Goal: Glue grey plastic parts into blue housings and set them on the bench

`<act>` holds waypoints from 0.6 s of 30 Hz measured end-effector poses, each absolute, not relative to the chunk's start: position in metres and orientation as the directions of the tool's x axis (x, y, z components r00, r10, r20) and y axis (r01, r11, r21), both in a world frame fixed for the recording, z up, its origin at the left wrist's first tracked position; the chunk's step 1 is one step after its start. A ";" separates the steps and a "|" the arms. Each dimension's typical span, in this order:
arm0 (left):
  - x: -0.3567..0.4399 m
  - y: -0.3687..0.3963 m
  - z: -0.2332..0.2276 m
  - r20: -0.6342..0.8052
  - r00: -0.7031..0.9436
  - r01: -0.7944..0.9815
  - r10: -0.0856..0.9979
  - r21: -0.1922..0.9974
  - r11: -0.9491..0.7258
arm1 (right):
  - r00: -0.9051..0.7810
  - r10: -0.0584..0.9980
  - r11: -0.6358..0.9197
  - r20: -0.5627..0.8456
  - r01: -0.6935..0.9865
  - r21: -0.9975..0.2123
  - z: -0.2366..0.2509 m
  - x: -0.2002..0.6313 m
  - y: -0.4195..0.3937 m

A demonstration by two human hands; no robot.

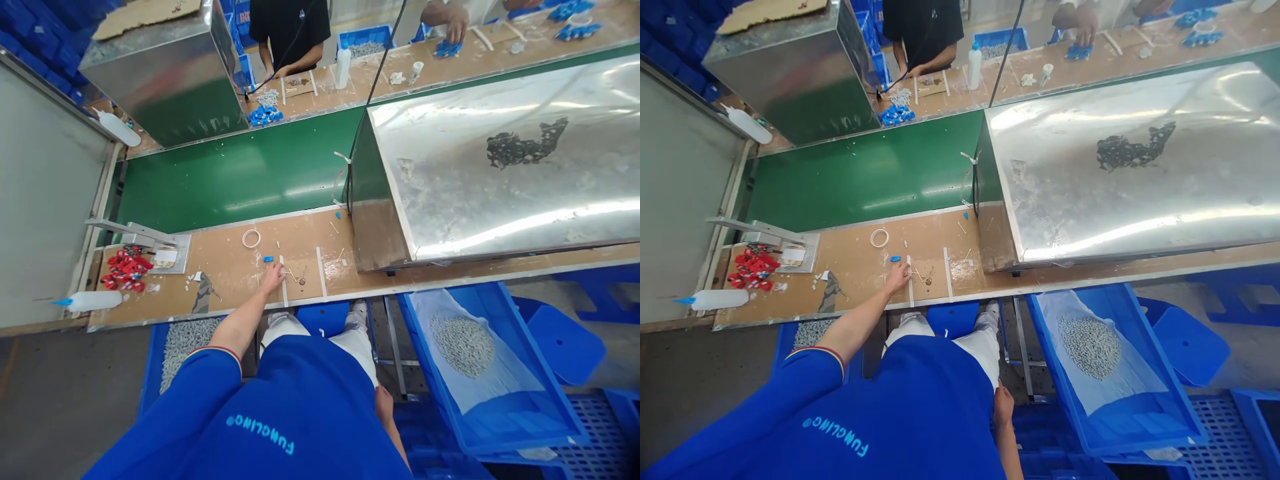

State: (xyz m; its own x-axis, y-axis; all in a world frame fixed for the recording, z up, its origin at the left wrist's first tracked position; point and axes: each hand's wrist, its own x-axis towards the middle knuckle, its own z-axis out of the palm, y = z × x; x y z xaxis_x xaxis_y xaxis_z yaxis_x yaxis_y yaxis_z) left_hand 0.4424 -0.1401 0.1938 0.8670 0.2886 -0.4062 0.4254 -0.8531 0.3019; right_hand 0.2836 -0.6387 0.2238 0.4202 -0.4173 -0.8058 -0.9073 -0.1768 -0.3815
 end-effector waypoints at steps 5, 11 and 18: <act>0.450 -0.141 0.196 -0.430 0.866 0.376 0.254 0.228 -0.898 | 0.279 -0.399 -0.124 -0.874 -0.960 -0.250 0.222 0.282 -0.641; 0.458 -0.140 0.200 -0.447 0.863 0.343 0.237 0.173 -0.923 | 0.268 -0.363 -0.082 -0.892 -0.963 -0.256 0.221 0.281 -0.639; 0.463 -0.138 0.199 -0.479 0.852 0.325 0.213 0.162 -0.932 | 0.261 -0.368 -0.055 -0.892 -0.964 -0.259 0.215 0.278 -0.641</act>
State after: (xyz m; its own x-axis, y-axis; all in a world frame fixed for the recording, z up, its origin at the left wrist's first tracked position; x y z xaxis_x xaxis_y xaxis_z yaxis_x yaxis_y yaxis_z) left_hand 0.4634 -0.1379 0.1989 0.8516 0.2134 -0.4789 0.3247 -0.9318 0.1621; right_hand 0.2784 -0.6405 0.2145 0.2607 -0.3684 -0.8924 -0.9643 -0.0549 -0.2590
